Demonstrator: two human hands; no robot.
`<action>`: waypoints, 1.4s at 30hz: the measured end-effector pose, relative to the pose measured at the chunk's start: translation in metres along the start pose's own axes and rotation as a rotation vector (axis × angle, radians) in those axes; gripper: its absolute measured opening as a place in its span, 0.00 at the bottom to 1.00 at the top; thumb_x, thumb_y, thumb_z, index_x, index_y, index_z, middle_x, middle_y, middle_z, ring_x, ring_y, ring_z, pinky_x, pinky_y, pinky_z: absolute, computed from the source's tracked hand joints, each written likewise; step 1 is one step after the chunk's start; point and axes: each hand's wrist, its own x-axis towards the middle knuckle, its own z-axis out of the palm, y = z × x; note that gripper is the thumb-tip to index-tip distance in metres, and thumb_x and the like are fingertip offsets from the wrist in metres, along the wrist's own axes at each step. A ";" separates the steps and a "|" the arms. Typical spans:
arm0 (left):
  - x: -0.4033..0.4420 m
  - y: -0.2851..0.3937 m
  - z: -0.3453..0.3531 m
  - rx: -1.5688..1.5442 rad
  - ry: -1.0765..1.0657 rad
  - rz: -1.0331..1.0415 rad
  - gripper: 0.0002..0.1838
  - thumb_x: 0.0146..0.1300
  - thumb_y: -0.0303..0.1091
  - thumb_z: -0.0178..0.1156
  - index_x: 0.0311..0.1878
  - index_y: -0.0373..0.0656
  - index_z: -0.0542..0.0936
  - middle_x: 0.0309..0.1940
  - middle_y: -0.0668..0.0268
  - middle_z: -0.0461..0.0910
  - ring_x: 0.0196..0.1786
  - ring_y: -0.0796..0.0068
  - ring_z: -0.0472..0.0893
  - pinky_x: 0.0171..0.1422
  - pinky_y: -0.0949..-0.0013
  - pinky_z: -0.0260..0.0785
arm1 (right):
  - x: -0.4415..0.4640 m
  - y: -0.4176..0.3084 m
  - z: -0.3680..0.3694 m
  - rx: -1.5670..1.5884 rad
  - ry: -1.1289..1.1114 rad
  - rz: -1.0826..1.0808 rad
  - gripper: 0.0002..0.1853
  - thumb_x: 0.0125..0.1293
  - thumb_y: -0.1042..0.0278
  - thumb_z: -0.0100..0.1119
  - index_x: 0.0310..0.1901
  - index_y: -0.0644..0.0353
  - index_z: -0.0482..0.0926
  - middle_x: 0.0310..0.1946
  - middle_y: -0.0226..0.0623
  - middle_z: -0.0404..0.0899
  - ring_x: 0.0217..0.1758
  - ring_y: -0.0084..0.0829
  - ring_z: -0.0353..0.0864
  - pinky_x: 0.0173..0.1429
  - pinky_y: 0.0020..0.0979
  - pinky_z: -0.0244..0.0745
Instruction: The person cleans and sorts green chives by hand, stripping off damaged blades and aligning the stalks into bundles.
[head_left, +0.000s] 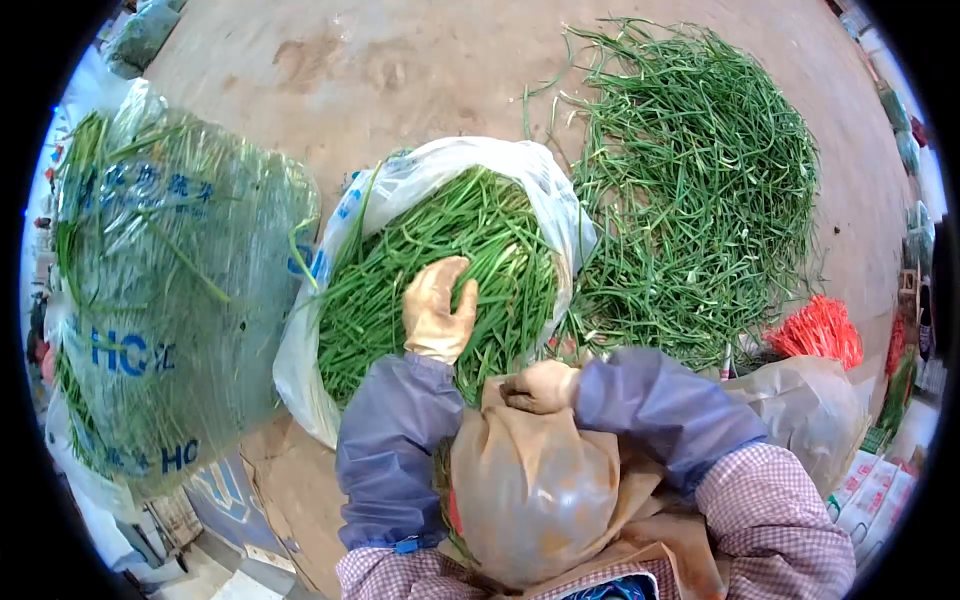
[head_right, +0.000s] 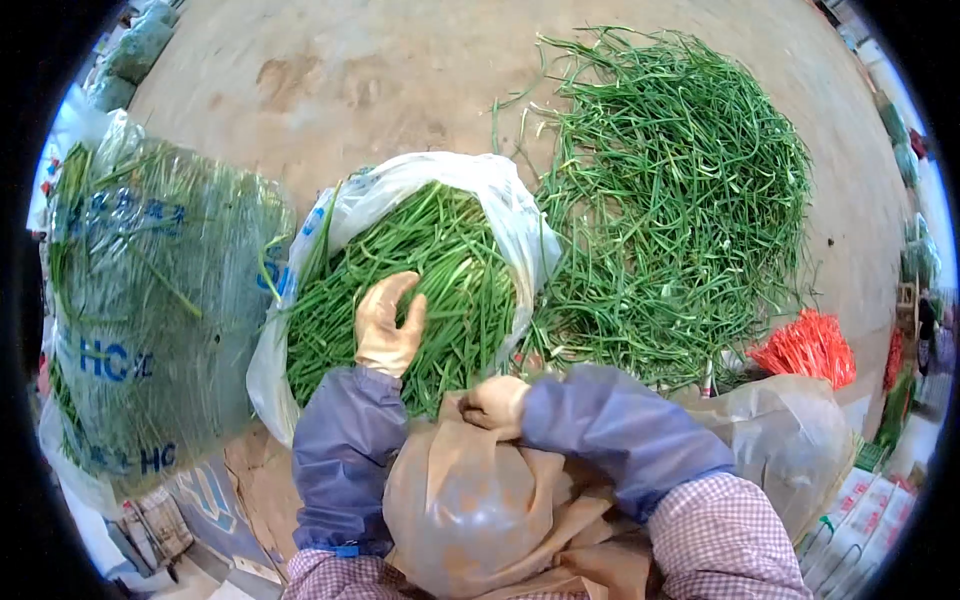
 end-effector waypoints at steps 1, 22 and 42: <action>0.013 -0.011 0.004 -0.041 0.043 0.008 0.16 0.56 0.30 0.65 0.47 0.34 0.80 0.45 0.50 0.82 0.49 0.52 0.82 0.56 0.58 0.75 | -0.006 0.008 -0.005 0.144 0.132 -0.060 0.15 0.66 0.56 0.53 0.45 0.56 0.82 0.34 0.48 0.82 0.39 0.50 0.82 0.46 0.44 0.78; 0.106 -0.077 0.052 0.415 -0.288 0.458 0.30 0.49 0.25 0.62 0.60 0.37 0.74 0.60 0.53 0.73 0.63 0.52 0.72 0.67 0.54 0.65 | 0.109 0.048 -0.249 -0.188 1.050 0.208 0.11 0.60 0.69 0.56 0.42 0.60 0.83 0.38 0.49 0.83 0.44 0.48 0.82 0.48 0.39 0.77; 0.174 -0.128 0.026 0.030 -0.925 -0.272 0.47 0.54 0.61 0.67 0.71 0.43 0.64 0.70 0.53 0.65 0.73 0.56 0.62 0.76 0.59 0.50 | 0.141 0.091 -0.257 0.191 0.942 0.332 0.15 0.63 0.65 0.61 0.47 0.66 0.82 0.38 0.47 0.85 0.39 0.35 0.85 0.46 0.32 0.77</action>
